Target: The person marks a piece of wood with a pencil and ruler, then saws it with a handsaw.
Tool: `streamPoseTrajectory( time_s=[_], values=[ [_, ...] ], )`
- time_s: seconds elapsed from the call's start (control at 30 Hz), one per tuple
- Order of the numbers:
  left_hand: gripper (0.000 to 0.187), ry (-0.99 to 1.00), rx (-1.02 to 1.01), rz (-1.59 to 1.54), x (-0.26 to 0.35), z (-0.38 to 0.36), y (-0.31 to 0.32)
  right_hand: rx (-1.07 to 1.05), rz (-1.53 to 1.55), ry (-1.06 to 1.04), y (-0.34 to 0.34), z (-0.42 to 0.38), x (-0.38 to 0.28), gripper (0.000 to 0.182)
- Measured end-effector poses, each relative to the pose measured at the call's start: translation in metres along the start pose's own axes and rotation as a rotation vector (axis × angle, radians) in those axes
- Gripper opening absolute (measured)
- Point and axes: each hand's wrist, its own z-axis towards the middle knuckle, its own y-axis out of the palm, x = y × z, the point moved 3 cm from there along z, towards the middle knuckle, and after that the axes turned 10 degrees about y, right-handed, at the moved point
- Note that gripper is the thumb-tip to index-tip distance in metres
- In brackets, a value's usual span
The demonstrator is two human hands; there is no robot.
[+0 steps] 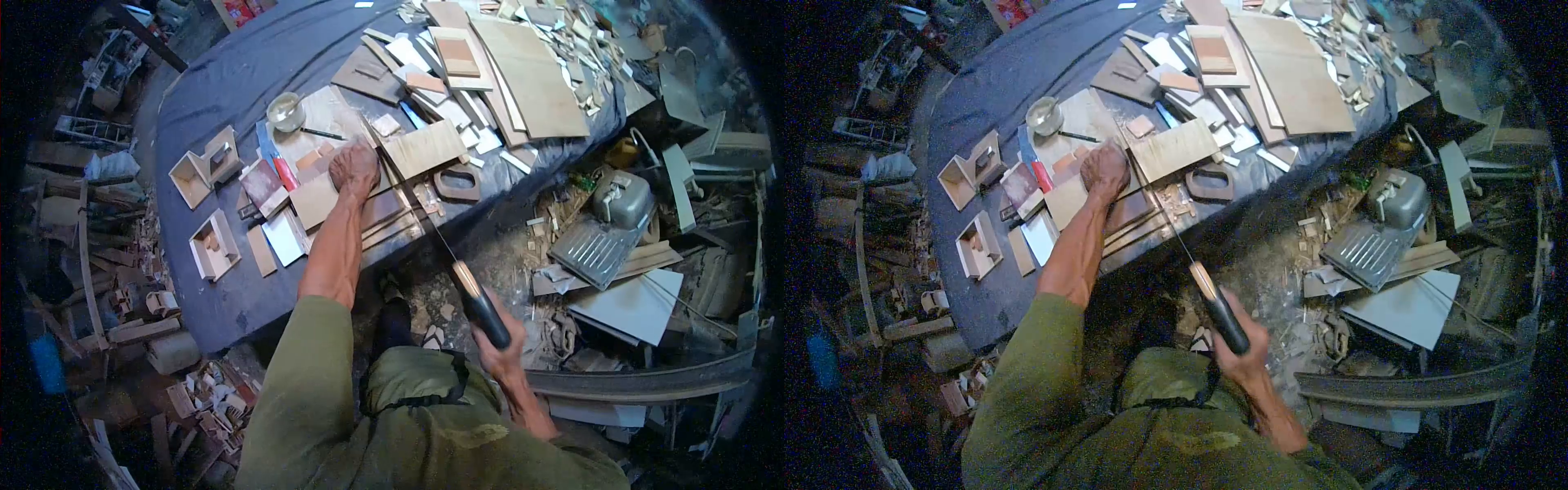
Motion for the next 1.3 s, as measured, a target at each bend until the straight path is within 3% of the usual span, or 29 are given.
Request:
streamPoseTrajectory(
  time_s=[0.13, 0.27, 0.33, 0.4, 0.47, 0.53, 0.67, 0.73, 0.87, 1.0, 1.13, 1.2, 1.3],
  values=[
    [0.041, 0.151, 0.075, 0.075, -0.004, -0.005, 0.007, 0.027, 0.018, -0.106, -0.006, -0.007, 0.003, 0.059],
    [0.04, 0.076, 0.004, 0.041, -0.005, 0.001, 0.004, -0.012, 0.007, -0.009, 0.036, 0.066, -0.022, 0.061],
    [0.041, 0.166, 0.171, 0.1, -0.004, -0.008, 0.002, -0.037, 0.024, -0.005, 0.028, 0.05, -0.017, 0.062],
    [0.042, 0.163, 0.182, 0.103, -0.002, -0.008, 0.004, 0.027, -0.009, -0.105, 0.014, 0.026, -0.005, 0.063],
    [0.042, 0.075, 0.025, 0.063, 0.003, -0.007, -0.004, 0.037, 0.007, -0.122, -0.006, -0.011, 0.015, 0.057],
    [0.043, 0.02, 0.011, 0.024, 0.007, -0.004, -0.016, 0.045, 0.012, -0.121, -0.007, -0.012, 0.009, 0.055],
    [0.044, -0.029, -0.031, 0.028, 0.005, -0.002, -0.01, 0.007, 0.001, -0.097, 0.034, 0.066, -0.012, 0.061],
    [0.045, 0.063, 0.055, 0.053, 0.003, -0.002, -0.008, -0.035, -0.011, -0.075, 0.039, 0.071, -0.017, 0.063],
    [0.05, 0.122, 0.11, 0.09, 0.0, -0.008, 0.005, 0.03, -0.022, -0.111, 0.008, 0.011, -0.005, 0.06],
    [0.056, 0.046, -0.038, 0.018, -0.001, 0.0, 0.005, 0.047, 0.014, -0.093, -0.001, 0.004, 0.003, 0.055],
    [0.047, 0.014, -0.011, 0.042, -0.005, -0.004, 0.005, -0.041, 0.033, 0.022, 0.031, 0.065, -0.017, 0.058],
    [0.041, 0.071, -0.039, 0.068, -0.016, 0.008, 0.028, -0.024, 0.008, -0.113, 0.021, 0.047, -0.007, 0.06],
    [0.035, 0.017, -0.025, 0.045, -0.004, 0.002, 0.007, 0.013, -0.038, -0.102, -0.011, 0.0, 0.002, 0.062]
  ],
)
